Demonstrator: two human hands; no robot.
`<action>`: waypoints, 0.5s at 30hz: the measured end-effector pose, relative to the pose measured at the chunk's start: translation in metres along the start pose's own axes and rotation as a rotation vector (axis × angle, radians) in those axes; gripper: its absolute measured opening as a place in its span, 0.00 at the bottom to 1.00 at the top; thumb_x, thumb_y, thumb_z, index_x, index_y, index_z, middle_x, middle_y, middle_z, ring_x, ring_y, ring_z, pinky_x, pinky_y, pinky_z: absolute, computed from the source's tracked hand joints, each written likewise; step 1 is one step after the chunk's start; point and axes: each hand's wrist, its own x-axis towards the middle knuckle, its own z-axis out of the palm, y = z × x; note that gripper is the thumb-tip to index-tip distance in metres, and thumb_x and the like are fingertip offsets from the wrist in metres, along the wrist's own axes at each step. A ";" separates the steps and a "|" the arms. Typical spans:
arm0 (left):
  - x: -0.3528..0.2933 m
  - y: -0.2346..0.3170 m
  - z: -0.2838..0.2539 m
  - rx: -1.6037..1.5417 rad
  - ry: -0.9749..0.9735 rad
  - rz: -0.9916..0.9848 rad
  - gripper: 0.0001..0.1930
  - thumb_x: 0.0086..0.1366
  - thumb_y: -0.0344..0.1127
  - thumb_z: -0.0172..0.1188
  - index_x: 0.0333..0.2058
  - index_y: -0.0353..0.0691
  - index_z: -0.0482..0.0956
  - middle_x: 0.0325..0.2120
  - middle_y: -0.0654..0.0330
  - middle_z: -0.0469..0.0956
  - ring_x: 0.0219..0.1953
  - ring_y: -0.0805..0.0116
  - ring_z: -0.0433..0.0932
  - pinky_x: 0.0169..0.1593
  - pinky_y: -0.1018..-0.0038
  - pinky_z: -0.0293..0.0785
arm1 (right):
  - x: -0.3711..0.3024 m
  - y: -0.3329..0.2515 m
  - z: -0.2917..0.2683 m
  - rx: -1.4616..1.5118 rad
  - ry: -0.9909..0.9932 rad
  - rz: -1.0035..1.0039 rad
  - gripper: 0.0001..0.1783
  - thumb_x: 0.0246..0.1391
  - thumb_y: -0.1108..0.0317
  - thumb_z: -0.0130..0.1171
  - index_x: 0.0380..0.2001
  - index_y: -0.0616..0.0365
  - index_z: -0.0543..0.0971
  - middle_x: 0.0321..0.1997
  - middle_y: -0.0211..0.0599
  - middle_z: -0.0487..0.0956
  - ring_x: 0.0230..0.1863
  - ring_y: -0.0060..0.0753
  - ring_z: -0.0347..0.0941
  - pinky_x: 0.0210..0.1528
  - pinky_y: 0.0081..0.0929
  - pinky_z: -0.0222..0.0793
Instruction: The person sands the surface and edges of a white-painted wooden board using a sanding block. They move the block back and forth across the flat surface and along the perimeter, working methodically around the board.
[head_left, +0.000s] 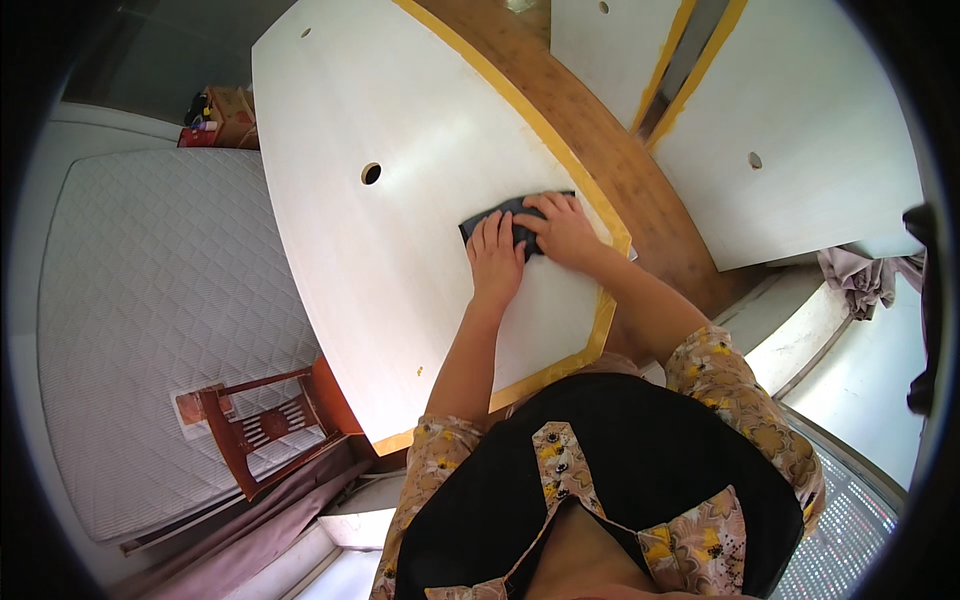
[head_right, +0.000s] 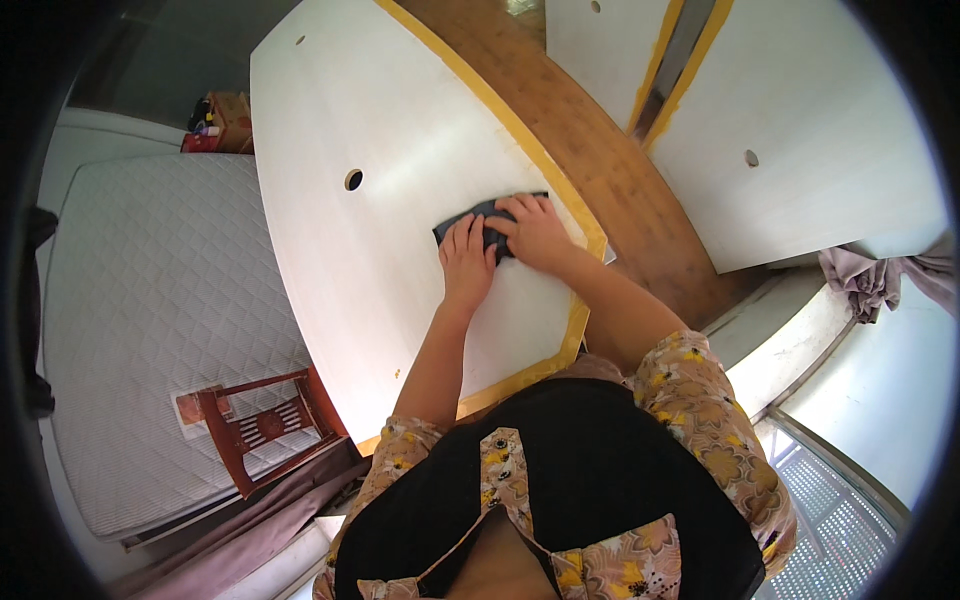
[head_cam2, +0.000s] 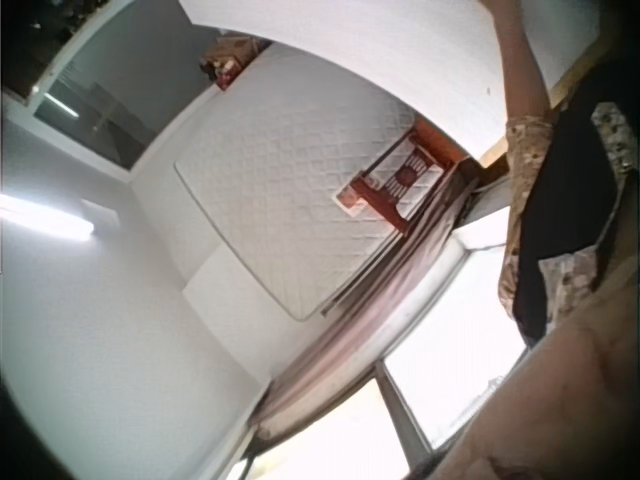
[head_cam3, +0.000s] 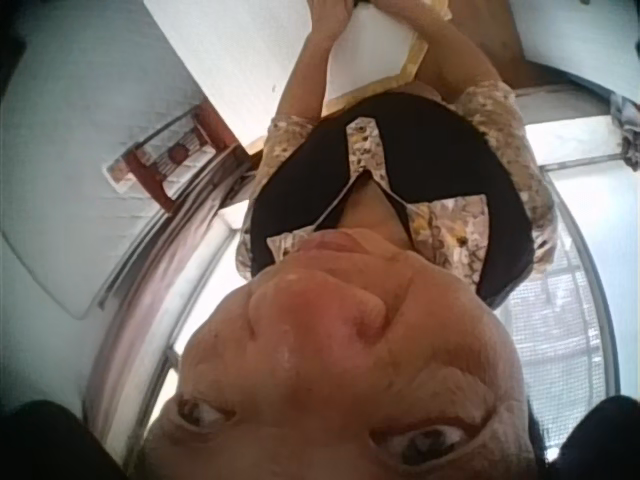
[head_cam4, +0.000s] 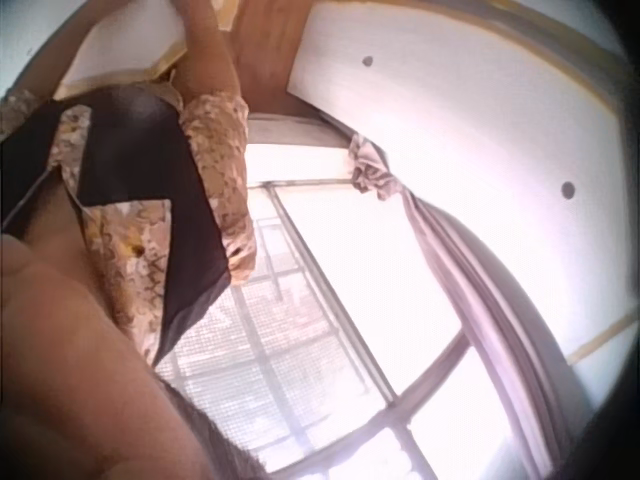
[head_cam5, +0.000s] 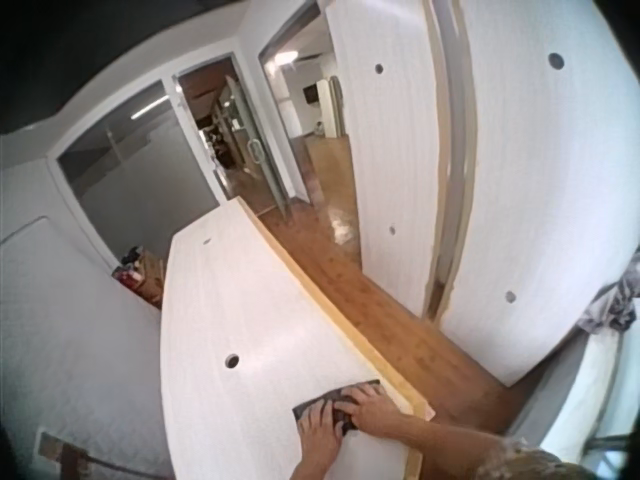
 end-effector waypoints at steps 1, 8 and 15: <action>-0.009 0.001 -0.005 -0.023 -0.022 -0.011 0.31 0.64 0.37 0.68 0.66 0.46 0.72 0.67 0.56 0.67 0.69 0.49 0.63 0.71 0.52 0.57 | -0.007 -0.008 0.001 0.012 -0.064 0.037 0.24 0.54 0.67 0.61 0.55 0.38 0.84 0.66 0.29 0.74 0.71 0.39 0.62 0.69 0.43 0.55; -0.124 -0.003 -0.069 0.026 -0.220 -0.241 0.32 0.64 0.41 0.69 0.67 0.49 0.72 0.69 0.60 0.66 0.71 0.51 0.61 0.72 0.53 0.55 | -0.059 -0.083 0.012 0.181 -0.184 -0.309 0.18 0.57 0.64 0.57 0.51 0.37 0.83 0.63 0.32 0.74 0.69 0.39 0.63 0.69 0.42 0.55; -0.072 -0.032 -0.049 0.022 -0.121 -0.120 0.33 0.67 0.38 0.65 0.70 0.46 0.68 0.70 0.57 0.65 0.70 0.48 0.61 0.72 0.51 0.56 | -0.005 -0.052 0.025 0.064 -0.082 -0.308 0.23 0.53 0.67 0.60 0.54 0.40 0.82 0.63 0.29 0.75 0.69 0.39 0.65 0.68 0.44 0.56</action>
